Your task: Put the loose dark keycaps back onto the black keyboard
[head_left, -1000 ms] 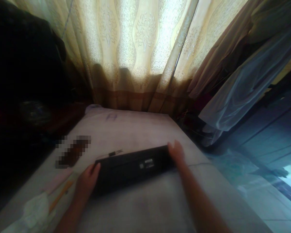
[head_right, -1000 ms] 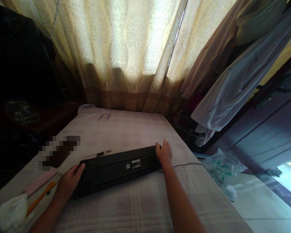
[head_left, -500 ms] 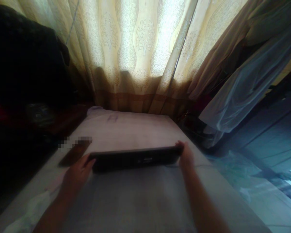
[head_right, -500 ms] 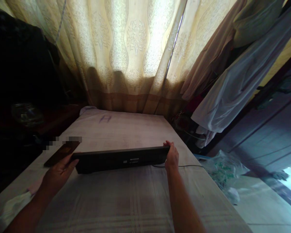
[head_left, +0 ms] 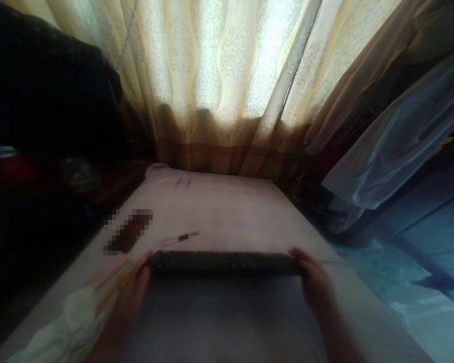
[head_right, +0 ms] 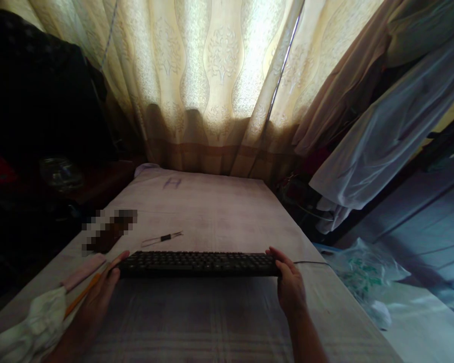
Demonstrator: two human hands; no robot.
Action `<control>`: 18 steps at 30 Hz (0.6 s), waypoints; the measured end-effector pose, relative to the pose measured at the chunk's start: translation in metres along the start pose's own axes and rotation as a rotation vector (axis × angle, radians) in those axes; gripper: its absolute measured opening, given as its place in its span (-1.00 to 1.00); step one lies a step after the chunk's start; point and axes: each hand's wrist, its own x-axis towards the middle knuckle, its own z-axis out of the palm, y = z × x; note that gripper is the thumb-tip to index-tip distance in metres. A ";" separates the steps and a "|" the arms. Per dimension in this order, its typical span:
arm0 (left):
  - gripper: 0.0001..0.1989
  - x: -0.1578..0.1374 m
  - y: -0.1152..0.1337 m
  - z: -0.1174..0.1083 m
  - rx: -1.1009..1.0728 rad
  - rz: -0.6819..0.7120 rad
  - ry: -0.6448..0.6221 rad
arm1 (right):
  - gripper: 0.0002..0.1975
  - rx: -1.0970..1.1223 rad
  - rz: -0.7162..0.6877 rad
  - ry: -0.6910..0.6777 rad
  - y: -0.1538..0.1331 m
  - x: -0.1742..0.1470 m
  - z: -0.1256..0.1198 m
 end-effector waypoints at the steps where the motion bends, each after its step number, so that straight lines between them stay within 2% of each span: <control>1: -0.44 0.000 -0.002 0.001 -0.092 -0.007 -0.029 | -0.66 0.037 0.030 0.010 0.003 -0.003 -0.001; 4: -0.48 0.003 -0.016 0.007 -0.311 -0.014 -0.058 | -0.64 0.144 0.160 0.017 0.010 -0.011 -0.001; 6: -0.50 0.004 -0.025 0.014 -0.338 -0.023 -0.033 | -0.61 0.148 0.224 -0.006 0.016 -0.014 -0.001; 8: -0.49 0.006 -0.029 0.020 -0.283 -0.040 0.010 | -0.60 0.090 0.221 -0.027 0.023 -0.017 -0.002; 11: -0.48 0.006 -0.028 0.028 -0.145 0.000 0.069 | -0.59 -0.052 0.087 -0.107 0.035 -0.017 -0.002; 15: -0.51 0.004 -0.024 0.034 -0.042 0.077 0.095 | -0.57 -0.293 -0.185 -0.229 0.052 -0.015 0.000; 18: -0.54 0.002 -0.024 0.039 0.036 0.146 0.099 | -0.51 -0.466 -0.292 -0.269 0.061 -0.015 0.003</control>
